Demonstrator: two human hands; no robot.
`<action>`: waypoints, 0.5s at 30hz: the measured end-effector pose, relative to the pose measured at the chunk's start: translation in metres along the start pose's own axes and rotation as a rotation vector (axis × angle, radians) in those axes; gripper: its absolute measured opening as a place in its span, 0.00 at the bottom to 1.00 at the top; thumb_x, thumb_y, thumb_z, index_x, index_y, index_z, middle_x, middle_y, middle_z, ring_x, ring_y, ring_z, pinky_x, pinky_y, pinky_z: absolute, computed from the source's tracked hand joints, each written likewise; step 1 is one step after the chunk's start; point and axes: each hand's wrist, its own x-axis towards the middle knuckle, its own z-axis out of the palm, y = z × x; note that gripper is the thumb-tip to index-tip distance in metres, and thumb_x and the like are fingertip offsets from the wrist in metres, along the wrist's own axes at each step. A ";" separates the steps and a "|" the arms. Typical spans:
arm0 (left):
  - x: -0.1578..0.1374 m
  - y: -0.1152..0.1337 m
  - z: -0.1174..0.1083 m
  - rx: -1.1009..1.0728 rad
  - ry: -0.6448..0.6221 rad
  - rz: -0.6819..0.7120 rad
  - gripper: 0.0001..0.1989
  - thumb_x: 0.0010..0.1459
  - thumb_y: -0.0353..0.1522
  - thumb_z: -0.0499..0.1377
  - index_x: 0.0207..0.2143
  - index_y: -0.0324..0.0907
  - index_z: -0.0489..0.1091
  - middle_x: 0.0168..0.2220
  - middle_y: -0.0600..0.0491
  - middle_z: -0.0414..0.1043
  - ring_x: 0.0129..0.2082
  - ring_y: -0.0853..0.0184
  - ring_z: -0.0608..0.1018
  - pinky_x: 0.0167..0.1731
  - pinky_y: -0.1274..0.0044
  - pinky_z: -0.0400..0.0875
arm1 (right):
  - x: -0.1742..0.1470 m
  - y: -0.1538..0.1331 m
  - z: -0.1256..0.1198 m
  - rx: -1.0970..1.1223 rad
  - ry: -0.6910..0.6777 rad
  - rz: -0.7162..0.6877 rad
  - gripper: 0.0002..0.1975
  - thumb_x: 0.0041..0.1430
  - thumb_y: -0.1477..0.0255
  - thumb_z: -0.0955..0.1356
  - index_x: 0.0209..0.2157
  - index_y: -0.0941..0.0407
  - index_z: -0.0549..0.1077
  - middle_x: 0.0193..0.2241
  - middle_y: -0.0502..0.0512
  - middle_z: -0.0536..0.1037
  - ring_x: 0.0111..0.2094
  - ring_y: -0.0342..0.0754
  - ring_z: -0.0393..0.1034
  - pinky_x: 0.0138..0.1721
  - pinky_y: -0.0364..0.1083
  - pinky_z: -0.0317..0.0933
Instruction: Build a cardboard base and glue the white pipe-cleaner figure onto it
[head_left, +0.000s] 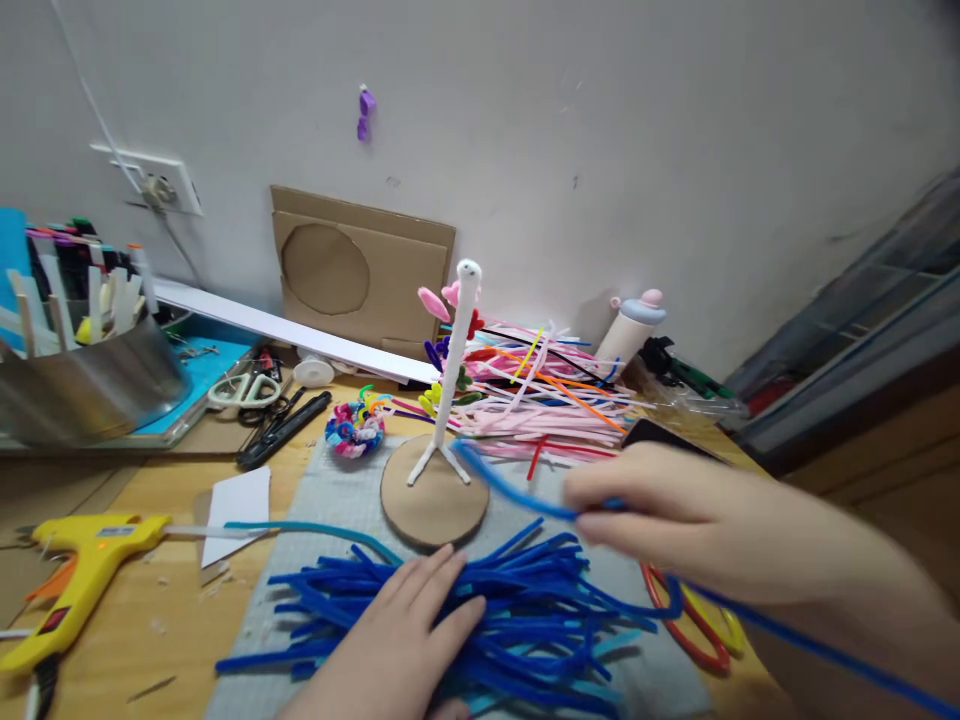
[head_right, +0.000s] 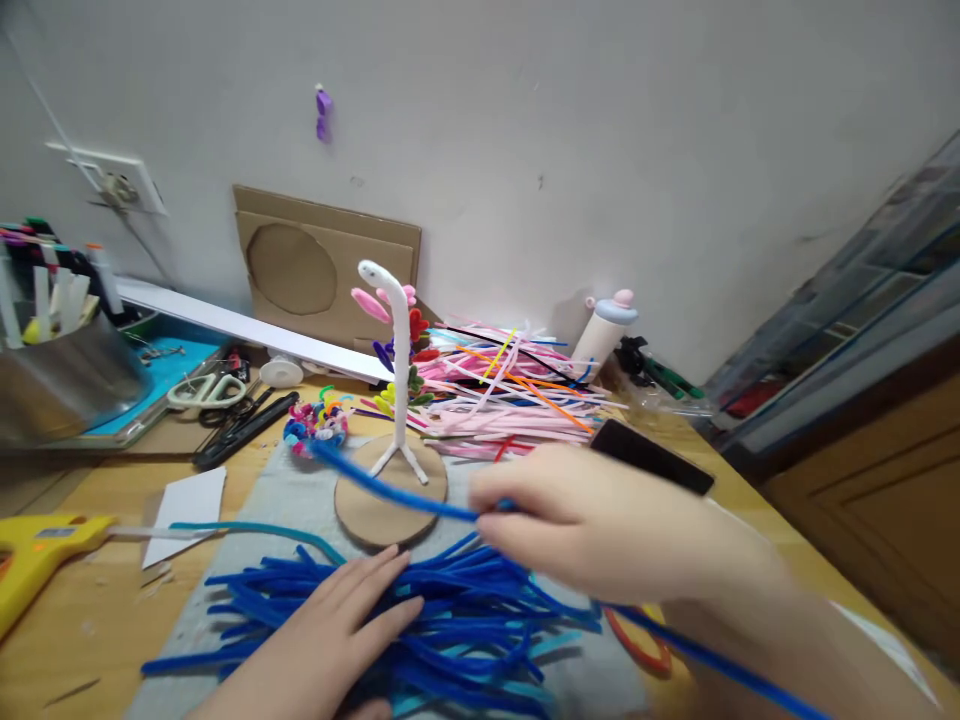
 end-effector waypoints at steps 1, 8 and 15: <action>-0.002 0.001 -0.003 -0.027 0.037 0.087 0.26 0.53 0.32 0.62 0.56 0.47 0.64 0.60 0.44 0.62 0.59 0.54 0.66 0.54 0.62 0.65 | 0.012 -0.008 0.014 -0.054 -0.110 -0.025 0.12 0.59 0.65 0.61 0.34 0.42 0.77 0.34 0.51 0.80 0.33 0.52 0.72 0.30 0.46 0.61; -0.009 0.002 0.007 -0.061 0.428 0.107 0.28 0.58 0.25 0.52 0.60 0.48 0.55 0.56 0.47 0.68 0.57 0.62 0.68 0.54 0.69 0.66 | 0.072 -0.029 0.086 -0.256 -0.368 -0.141 0.14 0.57 0.68 0.61 0.39 0.54 0.76 0.36 0.59 0.80 0.32 0.52 0.73 0.24 0.44 0.53; -0.002 0.000 0.006 -0.375 0.319 -0.404 0.07 0.61 0.29 0.52 0.39 0.45 0.67 0.37 0.54 0.75 0.37 0.67 0.77 0.36 0.77 0.73 | 0.086 -0.025 0.074 -0.001 -0.417 -0.105 0.13 0.58 0.67 0.61 0.38 0.54 0.75 0.34 0.53 0.78 0.30 0.45 0.67 0.26 0.41 0.54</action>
